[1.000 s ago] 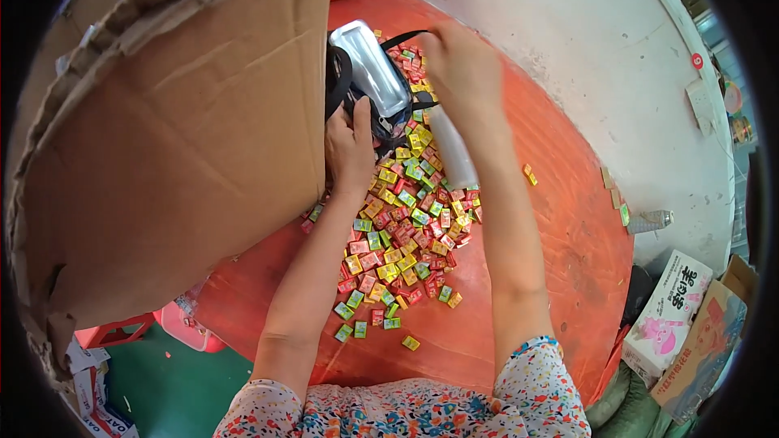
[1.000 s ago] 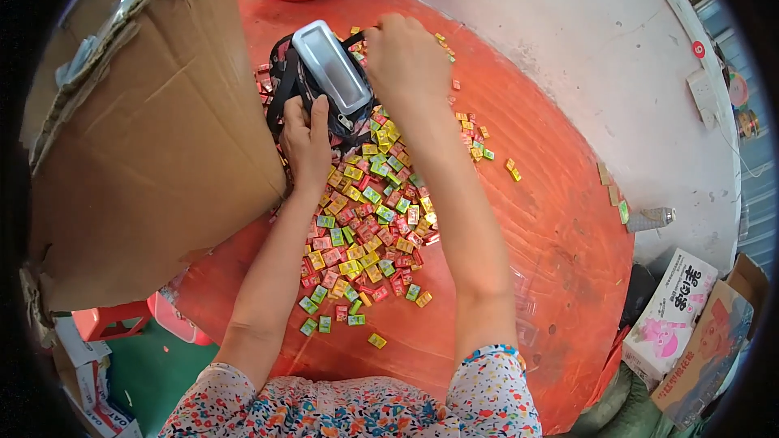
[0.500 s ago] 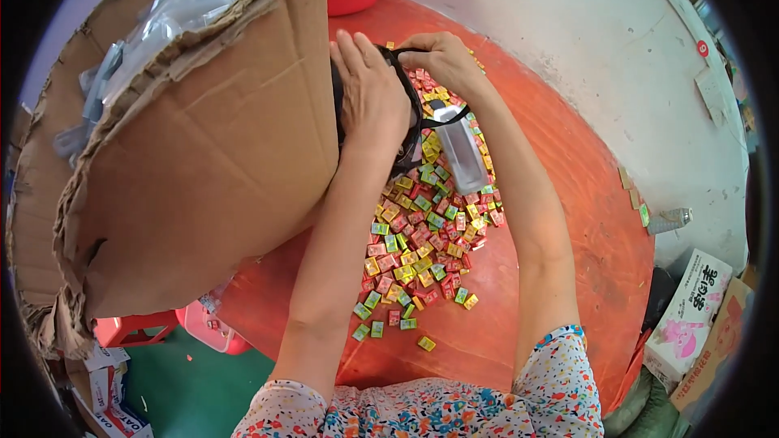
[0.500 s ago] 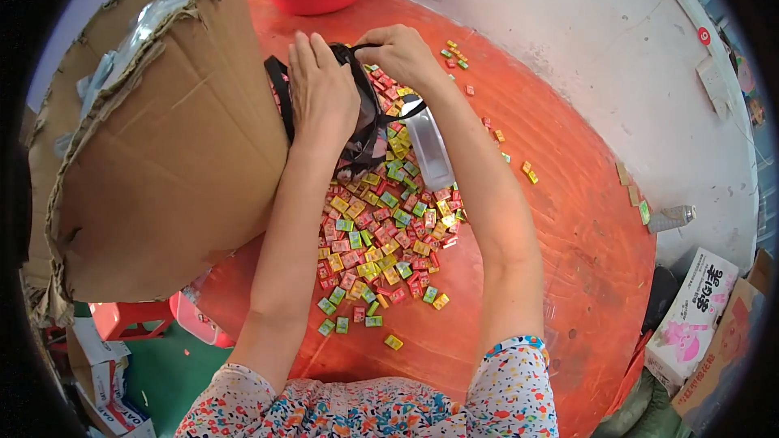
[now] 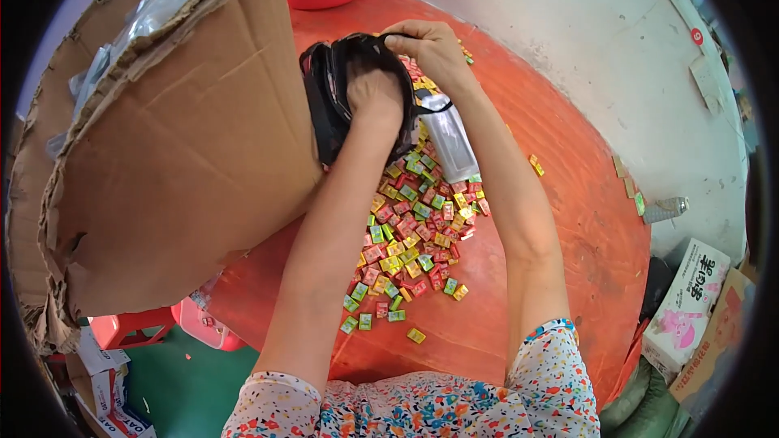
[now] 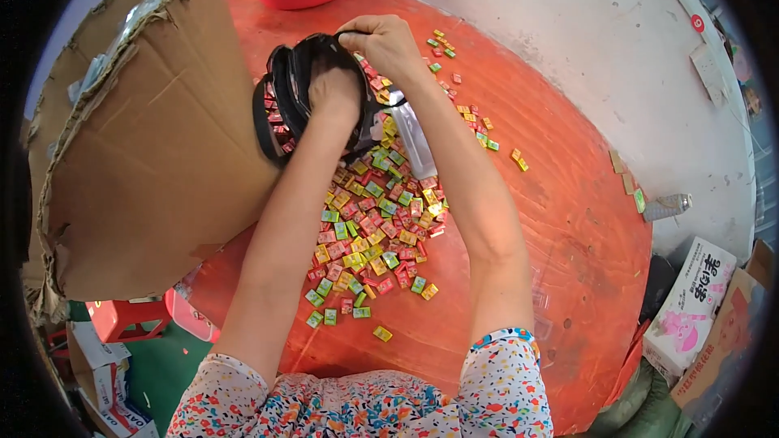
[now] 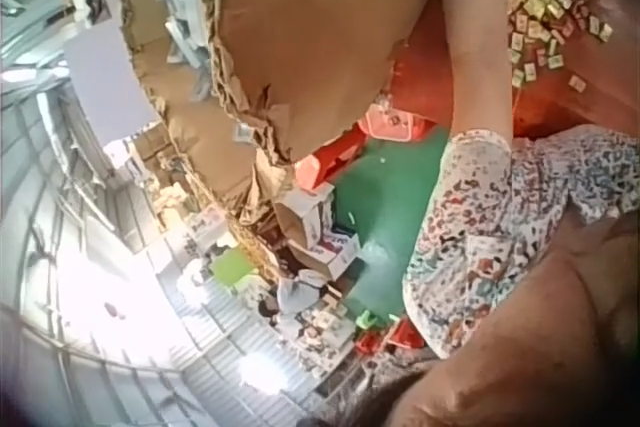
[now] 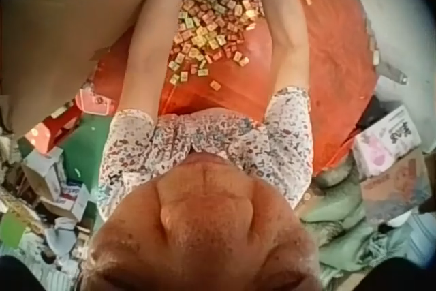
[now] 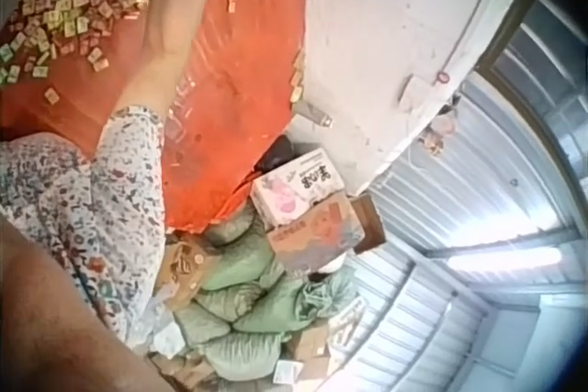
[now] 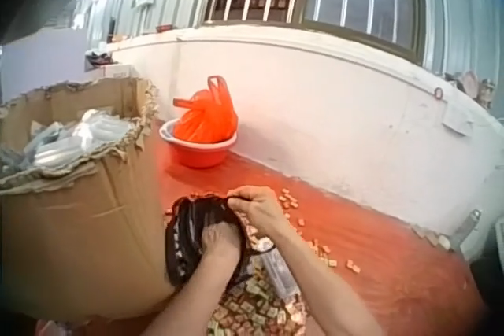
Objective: Packaging small colorful rectangular items into clear plastic tray containers.
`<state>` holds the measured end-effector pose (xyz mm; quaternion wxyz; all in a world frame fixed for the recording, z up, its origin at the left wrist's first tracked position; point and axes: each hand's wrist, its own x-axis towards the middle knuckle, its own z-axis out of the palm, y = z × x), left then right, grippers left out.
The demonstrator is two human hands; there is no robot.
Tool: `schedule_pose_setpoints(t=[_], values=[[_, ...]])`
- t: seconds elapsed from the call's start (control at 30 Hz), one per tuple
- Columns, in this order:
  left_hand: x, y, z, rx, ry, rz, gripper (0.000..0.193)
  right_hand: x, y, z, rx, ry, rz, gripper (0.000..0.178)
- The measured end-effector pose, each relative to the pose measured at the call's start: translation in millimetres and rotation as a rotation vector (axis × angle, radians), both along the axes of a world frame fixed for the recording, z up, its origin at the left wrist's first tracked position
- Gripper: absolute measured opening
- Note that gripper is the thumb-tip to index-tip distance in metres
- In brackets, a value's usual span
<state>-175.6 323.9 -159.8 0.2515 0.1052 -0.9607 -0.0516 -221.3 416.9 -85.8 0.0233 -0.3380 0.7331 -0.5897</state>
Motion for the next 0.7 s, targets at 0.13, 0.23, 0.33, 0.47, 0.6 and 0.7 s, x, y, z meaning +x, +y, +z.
schedule_pose_setpoints(t=[0.13,0.23,0.33,0.47,0.6,0.7], values=[[10.5,8.0,5.0,0.207,0.146,-0.231,0.043,-26.4,37.8,1.9,0.294,0.185,-0.226,0.021],[52.2,20.4,0.4,0.166,0.426,-0.342,0.039,-7.6,56.8,15.1,0.301,0.561,-0.408,0.030],[79.4,4.5,-1.1,0.139,0.399,-0.199,0.040,32.6,74.2,23.1,0.188,0.613,-0.653,0.031],[85.5,3.9,21.5,0.433,0.112,-0.079,0.045,77.6,117.2,-31.0,0.657,0.412,-0.704,0.062],[65.3,-7.4,8.9,0.500,0.040,0.059,0.036,104.8,92.7,-55.5,0.943,0.110,-0.563,0.085],[63.2,-6.2,5.4,0.590,-0.033,0.029,0.028,98.7,102.2,-62.4,1.085,0.031,-0.594,0.091]])
